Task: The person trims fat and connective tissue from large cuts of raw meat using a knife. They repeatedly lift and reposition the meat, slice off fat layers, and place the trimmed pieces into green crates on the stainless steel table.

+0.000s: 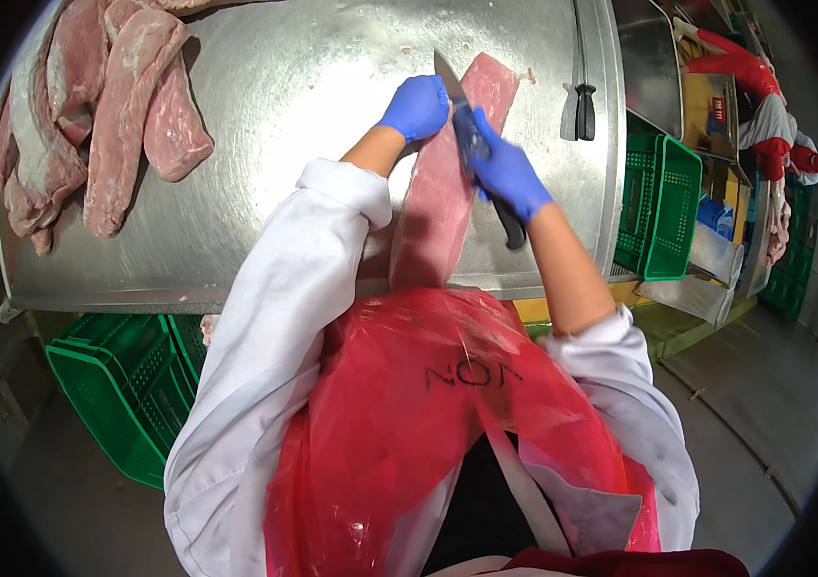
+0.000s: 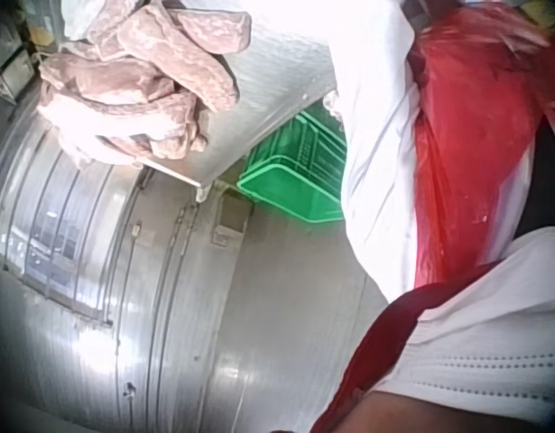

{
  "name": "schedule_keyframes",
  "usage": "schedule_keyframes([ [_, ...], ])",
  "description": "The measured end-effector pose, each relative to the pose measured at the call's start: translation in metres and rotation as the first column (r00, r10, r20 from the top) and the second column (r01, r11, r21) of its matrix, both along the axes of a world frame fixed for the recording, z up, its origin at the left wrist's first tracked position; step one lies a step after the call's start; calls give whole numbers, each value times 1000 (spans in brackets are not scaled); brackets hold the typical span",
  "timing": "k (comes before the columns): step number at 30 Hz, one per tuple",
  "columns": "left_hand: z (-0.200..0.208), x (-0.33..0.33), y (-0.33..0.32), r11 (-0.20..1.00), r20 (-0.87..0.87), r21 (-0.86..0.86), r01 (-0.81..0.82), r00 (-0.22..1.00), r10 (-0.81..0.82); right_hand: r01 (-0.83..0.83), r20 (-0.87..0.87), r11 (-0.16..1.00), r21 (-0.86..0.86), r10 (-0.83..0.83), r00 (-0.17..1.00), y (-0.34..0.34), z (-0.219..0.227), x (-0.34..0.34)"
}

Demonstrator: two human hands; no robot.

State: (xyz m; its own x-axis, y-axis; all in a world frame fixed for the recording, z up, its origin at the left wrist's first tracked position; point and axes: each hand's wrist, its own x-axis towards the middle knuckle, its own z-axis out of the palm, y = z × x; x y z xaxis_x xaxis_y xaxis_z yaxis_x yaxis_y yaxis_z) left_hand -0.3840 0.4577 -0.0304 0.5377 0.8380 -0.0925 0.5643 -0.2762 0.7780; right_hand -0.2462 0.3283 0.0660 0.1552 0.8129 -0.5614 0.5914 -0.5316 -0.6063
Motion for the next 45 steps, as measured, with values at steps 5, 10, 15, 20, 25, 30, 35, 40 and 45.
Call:
schedule_keyframes([
  [5,-5,-7,4,995,156,53,-90,984,81,37,-247,988,-148,-73,966,-45,21,7],
  [10,14,-2,6,998,173,67,-1,985,-11,94,-282,994,-58,-107,954,3,-5,-2],
  [15,25,-14,8,998,269,-32,-55,961,62,-40,-327,977,-210,-32,944,-59,24,-5],
  [20,63,-22,9,986,393,-166,-15,916,80,-58,-251,982,-180,11,968,-82,36,-20],
  [25,85,-60,7,990,414,-131,-52,905,102,168,-267,986,10,-159,951,-60,32,-5],
  [30,40,-76,-13,971,344,-180,-154,915,209,260,-256,955,140,-219,942,-91,47,21],
  [35,24,-125,-31,910,447,-216,-353,793,414,253,-276,899,358,-157,948,-116,85,9],
  [40,16,-179,-49,843,307,-232,-485,786,537,-205,335,961,187,134,933,-183,55,72],
  [45,-12,-140,-95,938,-15,241,-250,965,261,217,-84,937,273,-202,976,-191,90,84],
])
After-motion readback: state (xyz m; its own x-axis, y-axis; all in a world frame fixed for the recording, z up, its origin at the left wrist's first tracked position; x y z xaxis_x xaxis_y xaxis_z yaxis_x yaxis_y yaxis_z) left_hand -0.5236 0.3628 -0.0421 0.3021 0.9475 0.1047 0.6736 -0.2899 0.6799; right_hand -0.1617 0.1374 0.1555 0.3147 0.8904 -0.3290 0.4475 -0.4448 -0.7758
